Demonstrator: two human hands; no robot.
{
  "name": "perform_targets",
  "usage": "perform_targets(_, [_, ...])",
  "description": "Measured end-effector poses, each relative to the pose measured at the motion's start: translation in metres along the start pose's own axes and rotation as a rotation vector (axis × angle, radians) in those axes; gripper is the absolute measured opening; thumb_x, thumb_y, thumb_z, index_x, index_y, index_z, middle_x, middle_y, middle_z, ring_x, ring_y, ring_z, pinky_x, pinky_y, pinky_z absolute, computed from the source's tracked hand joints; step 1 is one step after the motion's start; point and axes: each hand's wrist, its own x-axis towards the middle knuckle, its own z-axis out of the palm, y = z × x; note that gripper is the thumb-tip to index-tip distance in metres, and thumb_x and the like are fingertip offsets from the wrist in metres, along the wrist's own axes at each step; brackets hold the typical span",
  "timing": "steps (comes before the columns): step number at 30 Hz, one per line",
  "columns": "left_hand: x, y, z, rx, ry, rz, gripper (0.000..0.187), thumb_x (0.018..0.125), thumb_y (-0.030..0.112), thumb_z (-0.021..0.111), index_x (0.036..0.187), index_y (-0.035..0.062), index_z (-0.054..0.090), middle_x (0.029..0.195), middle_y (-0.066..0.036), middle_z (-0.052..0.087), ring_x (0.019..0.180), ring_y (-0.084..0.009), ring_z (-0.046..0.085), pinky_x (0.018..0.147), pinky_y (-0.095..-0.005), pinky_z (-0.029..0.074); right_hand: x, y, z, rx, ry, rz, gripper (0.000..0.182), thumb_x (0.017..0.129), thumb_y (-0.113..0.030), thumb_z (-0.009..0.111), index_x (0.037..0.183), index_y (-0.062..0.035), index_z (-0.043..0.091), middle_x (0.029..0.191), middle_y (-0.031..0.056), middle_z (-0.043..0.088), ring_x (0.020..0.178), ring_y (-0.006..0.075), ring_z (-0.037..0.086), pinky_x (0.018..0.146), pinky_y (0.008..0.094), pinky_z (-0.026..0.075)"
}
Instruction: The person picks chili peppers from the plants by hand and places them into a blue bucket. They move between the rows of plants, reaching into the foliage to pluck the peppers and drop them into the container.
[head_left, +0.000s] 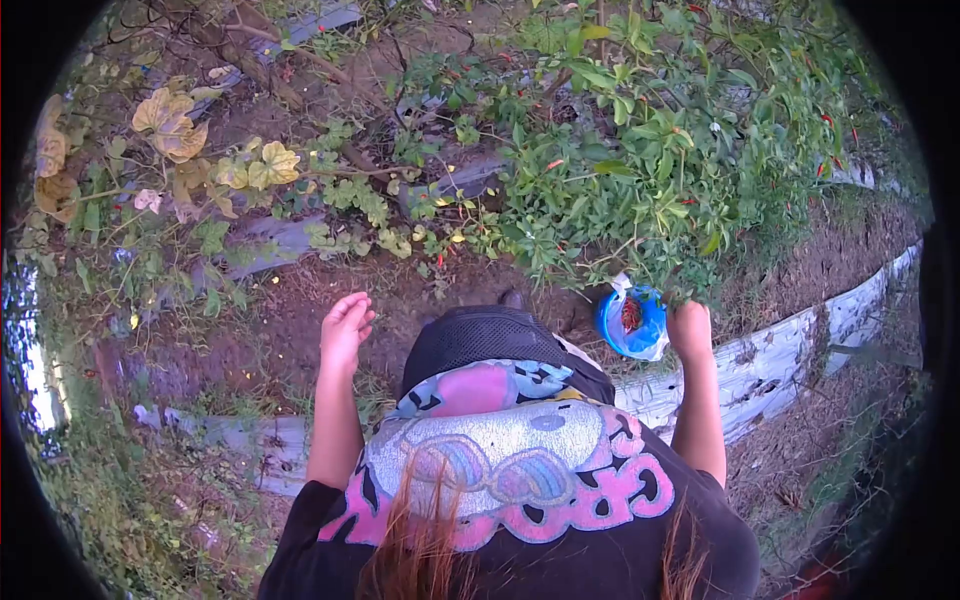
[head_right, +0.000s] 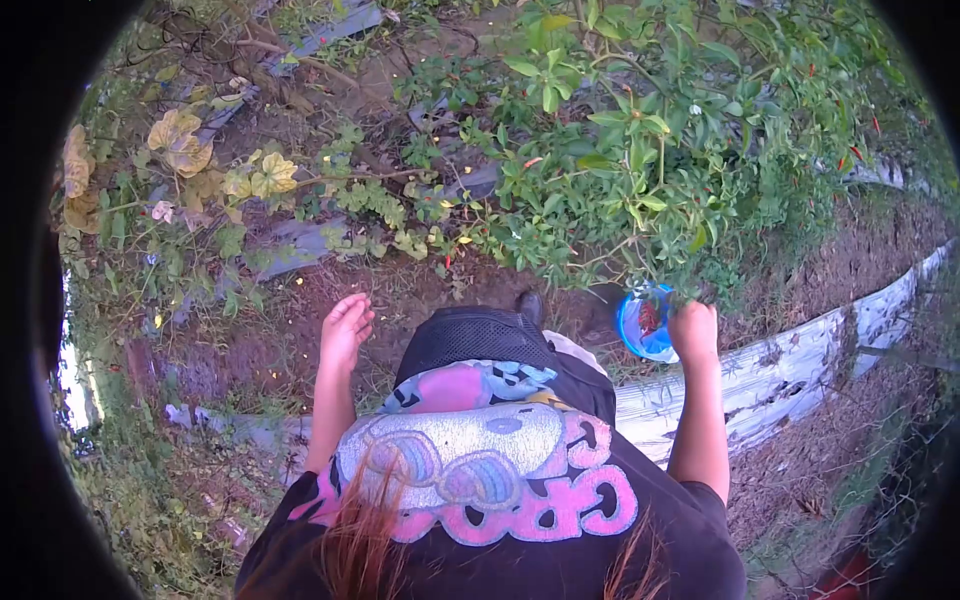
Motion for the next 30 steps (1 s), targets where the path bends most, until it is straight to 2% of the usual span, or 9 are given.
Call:
perform_targets(6, [0.005,-0.008,-0.001,0.076,0.007,-0.067,0.021,0.087,0.021,0.057,0.106,0.0137,0.059,0.099,0.004,0.061,0.084,-0.0072,0.057,0.069,-0.0233,0.043,-0.016,0.013,0.028,0.570,0.223,0.174,0.017,0.079,-0.005,0.049,0.088,-0.0009,0.063,0.079,0.0168,0.065,0.075,0.0307,0.064,0.067,0.0384,0.048])
perform_targets(7, [0.005,-0.010,-0.002,0.097,0.000,-0.079,0.021,0.087,0.022,0.057,0.107,0.0140,0.059,0.100,0.004,0.061,0.085,-0.0077,0.057,0.071,-0.0241,0.044,-0.018,0.019,0.048,0.587,0.400,0.070,0.020,0.080,0.000,0.044,0.086,0.0013,0.063,0.073,0.0138,0.064,0.066,0.0217,0.063,0.058,0.0339,0.046])
perform_targets(10, [0.007,-0.018,-0.010,0.112,-0.013,-0.086,0.021,0.088,0.022,0.056,0.106,0.0142,0.059,0.100,0.004,0.061,0.085,-0.0076,0.057,0.071,-0.0238,0.043,-0.031,0.050,0.090,1.000,0.133,0.281,0.021,0.084,-0.001,0.044,0.083,-0.0008,0.065,0.072,0.0082,0.063,0.061,0.0114,0.057,0.050,0.0218,0.041])
perform_targets(12, [0.010,-0.026,-0.020,0.105,-0.014,-0.093,0.020,0.086,0.021,0.058,0.105,0.0136,0.060,0.098,0.004,0.062,0.082,-0.0063,0.057,0.068,-0.0220,0.042,-0.048,0.042,0.106,1.208,0.102,0.480,0.021,0.084,0.000,0.041,0.094,-0.0030,0.059,0.070,0.0051,0.058,0.053,0.0091,0.050,0.046,0.0188,0.038])
perform_targets(16, [0.011,-0.041,-0.040,0.122,0.004,-0.135,0.020,0.086,0.021,0.059,0.104,0.0129,0.061,0.095,0.005,0.062,0.080,-0.0058,0.057,0.066,-0.0211,0.042,-0.052,-0.055,0.111,1.361,-0.030,0.760,0.030,0.083,-0.002,0.044,0.113,-0.0049,0.047,0.069,0.0031,0.053,0.052,0.0096,0.046,0.044,0.0217,0.039])
perform_targets(20, [0.016,-0.066,-0.066,0.159,-0.009,-0.162,0.019,0.086,0.020,0.058,0.104,0.0131,0.060,0.096,0.003,0.062,0.082,-0.0081,0.057,0.068,-0.0244,0.044,-0.009,-0.156,0.169,1.429,-0.466,0.480,0.017,0.080,-0.006,0.048,0.096,-0.0074,0.056,0.066,0.0013,0.048,0.053,0.0093,0.044,0.046,0.0250,0.038])
perform_targets(21, [0.017,-0.073,-0.073,0.194,-0.018,-0.172,0.020,0.086,0.020,0.059,0.104,0.0124,0.060,0.096,0.002,0.062,0.082,-0.0086,0.057,0.068,-0.0247,0.044,0.006,-0.190,0.192,1.414,-0.463,0.447,0.016,0.081,-0.008,0.049,0.094,-0.0071,0.057,0.067,0.0006,0.047,0.053,0.0102,0.044,0.047,0.0251,0.038])
perform_targets(23, [0.021,-0.086,-0.085,0.223,-0.030,-0.180,0.020,0.086,0.020,0.059,0.104,0.0123,0.060,0.096,0.002,0.061,0.082,-0.0088,0.057,0.068,-0.0249,0.043,0.037,-0.251,0.242,1.056,-0.119,-0.119,0.019,0.082,-0.013,0.052,0.096,-0.0027,0.059,0.084,0.0077,0.061,0.071,0.0187,0.059,0.064,0.0305,0.047])
perform_targets(30, [0.076,-0.114,-0.076,0.324,-0.132,-0.228,0.020,0.087,0.020,0.057,0.105,0.0116,0.060,0.099,0.001,0.062,0.084,-0.0097,0.057,0.071,-0.0263,0.043,0.102,-0.407,0.257,0.801,-0.115,0.223,0.026,0.081,-0.027,0.056,0.093,-0.0045,0.058,0.082,0.0175,0.063,0.080,0.0336,0.061,0.072,0.0416,0.048])
